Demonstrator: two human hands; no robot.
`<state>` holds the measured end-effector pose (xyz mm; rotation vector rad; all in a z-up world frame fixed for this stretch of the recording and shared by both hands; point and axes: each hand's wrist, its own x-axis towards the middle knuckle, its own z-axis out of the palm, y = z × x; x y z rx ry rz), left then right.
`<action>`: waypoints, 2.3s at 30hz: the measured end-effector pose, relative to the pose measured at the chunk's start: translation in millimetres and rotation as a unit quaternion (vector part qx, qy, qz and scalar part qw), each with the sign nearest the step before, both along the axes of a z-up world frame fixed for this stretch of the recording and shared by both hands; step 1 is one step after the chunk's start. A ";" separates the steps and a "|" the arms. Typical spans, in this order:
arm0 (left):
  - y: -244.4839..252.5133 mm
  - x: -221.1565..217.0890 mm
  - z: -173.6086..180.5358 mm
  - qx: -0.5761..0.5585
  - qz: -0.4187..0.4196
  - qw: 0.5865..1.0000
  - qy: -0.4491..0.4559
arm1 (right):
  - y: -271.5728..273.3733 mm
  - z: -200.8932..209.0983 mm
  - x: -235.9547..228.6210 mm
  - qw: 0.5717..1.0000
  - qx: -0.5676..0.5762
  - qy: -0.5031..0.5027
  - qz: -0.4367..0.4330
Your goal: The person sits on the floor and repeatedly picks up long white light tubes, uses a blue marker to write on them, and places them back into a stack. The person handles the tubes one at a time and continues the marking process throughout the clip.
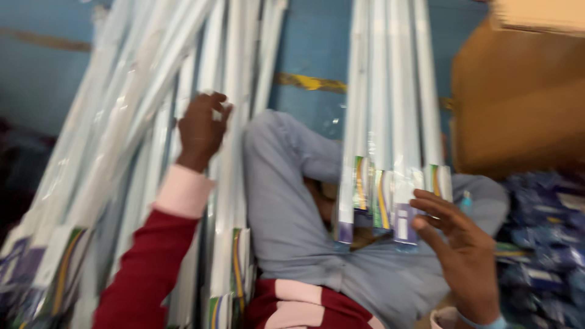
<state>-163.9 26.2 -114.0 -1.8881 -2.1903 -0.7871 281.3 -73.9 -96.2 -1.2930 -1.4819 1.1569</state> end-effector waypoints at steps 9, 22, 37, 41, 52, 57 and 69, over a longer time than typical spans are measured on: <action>25.8 -18.8 -129.0 -0.154 0.135 0.979 0.011 | -7.6 -0.6 -13.8 1.000 -0.018 0.023 -0.004; -82.6 81.4 17.5 -0.237 -0.111 0.778 -0.572 | 16.1 -26.7 -35.2 0.994 -0.054 0.068 0.068; -102.5 164.6 -37.4 -0.395 -0.091 0.580 -0.707 | 44.6 -86.6 -112.0 0.937 -0.209 0.259 0.105; -82.5 159.3 -39.3 -0.376 -0.151 0.536 -0.740 | 55.3 -100.4 -112.9 0.945 -0.183 0.232 0.143; -113.4 175.7 -8.6 -0.121 -0.189 0.940 -0.259 | 49.7 -89.3 11.8 0.979 0.119 -0.118 -0.116; -109.9 185.9 -8.0 -0.154 -0.167 0.935 -0.273 | 26.7 -102.8 94.6 0.813 0.059 -0.539 -0.214; -95.4 167.9 -46.6 -0.245 -0.209 0.705 -0.632 | 18.2 -126.2 116.6 0.914 0.117 -0.322 -0.217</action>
